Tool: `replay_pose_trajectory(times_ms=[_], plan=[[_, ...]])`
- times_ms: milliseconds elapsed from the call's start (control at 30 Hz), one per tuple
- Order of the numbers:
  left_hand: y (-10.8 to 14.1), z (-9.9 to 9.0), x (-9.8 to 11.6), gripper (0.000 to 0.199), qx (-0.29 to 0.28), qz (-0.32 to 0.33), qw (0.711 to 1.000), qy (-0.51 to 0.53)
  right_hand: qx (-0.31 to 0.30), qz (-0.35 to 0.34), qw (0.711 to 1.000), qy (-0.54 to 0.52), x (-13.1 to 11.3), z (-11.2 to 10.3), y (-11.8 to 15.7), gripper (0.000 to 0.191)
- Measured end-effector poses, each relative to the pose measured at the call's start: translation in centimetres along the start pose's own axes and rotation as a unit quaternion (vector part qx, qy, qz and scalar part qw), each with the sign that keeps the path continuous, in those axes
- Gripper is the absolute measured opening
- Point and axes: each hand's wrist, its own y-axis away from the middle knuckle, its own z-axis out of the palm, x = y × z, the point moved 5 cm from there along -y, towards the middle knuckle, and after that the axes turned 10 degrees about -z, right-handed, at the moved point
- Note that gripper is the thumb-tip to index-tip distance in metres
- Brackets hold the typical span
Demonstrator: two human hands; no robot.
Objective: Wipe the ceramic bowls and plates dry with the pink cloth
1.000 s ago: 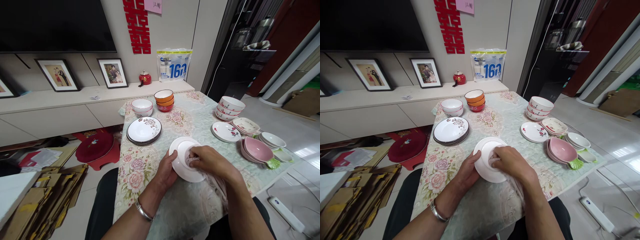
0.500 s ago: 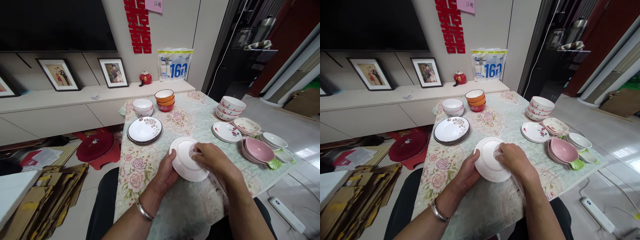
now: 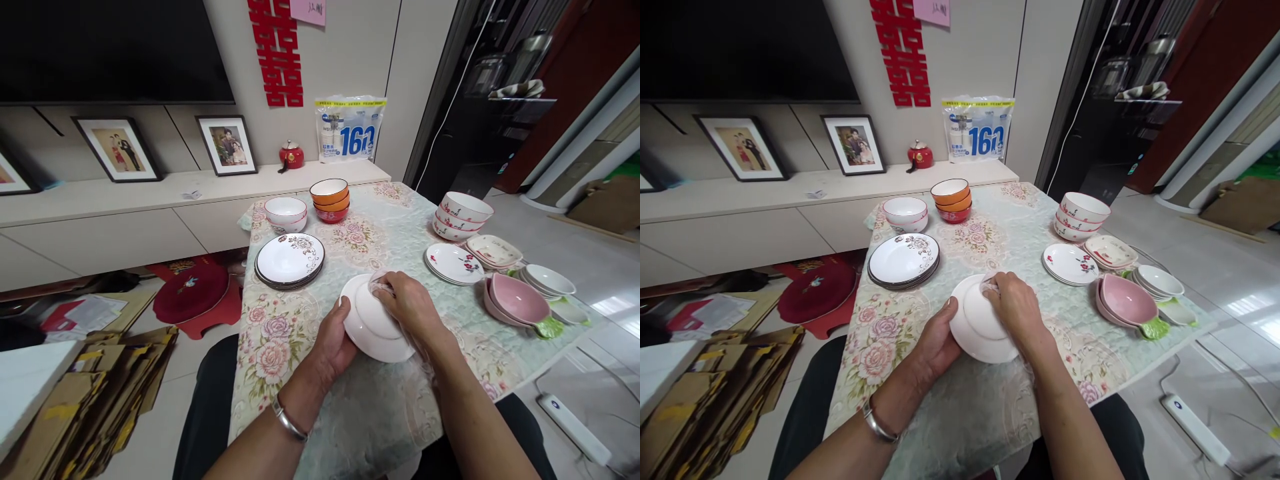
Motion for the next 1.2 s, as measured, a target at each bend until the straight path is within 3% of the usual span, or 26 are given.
replay_pose_trajectory(times_ms=[167,400,600,733,867,1067,1200], plan=[[-0.1,-0.1,0.1,0.044,0.003,0.005,1.0,-0.01,0.006,0.014,0.997,0.07,0.7,-0.4,0.3,0.022],[0.0,-0.4,0.1,0.044,0.02,0.002,1.0,-0.011,-0.003,0.008,0.998,0.069,0.8,-0.4,0.9,0.018],[-0.1,-0.2,0.4,0.044,0.017,-0.007,1.0,0.006,-0.065,-0.088,0.993,0.033,-2.2,-0.8,2.8,0.014],[0.0,0.0,0.6,0.045,0.02,-0.008,1.0,0.011,-0.084,-0.168,0.982,0.027,-4.4,-0.7,4.5,0.038],[0.1,0.1,0.7,0.045,0.044,-0.018,0.999,0.025,-0.051,-0.191,0.975,0.098,-5.1,0.0,5.2,0.068],[0.0,-0.2,1.1,0.047,0.037,-0.018,0.999,0.035,-0.008,-0.2,0.966,0.164,-5.6,0.5,5.0,0.063],[0.1,0.2,1.5,0.05,-0.008,-0.013,0.999,0.035,0.009,-0.197,0.966,0.166,-5.6,-0.5,4.7,0.057]])
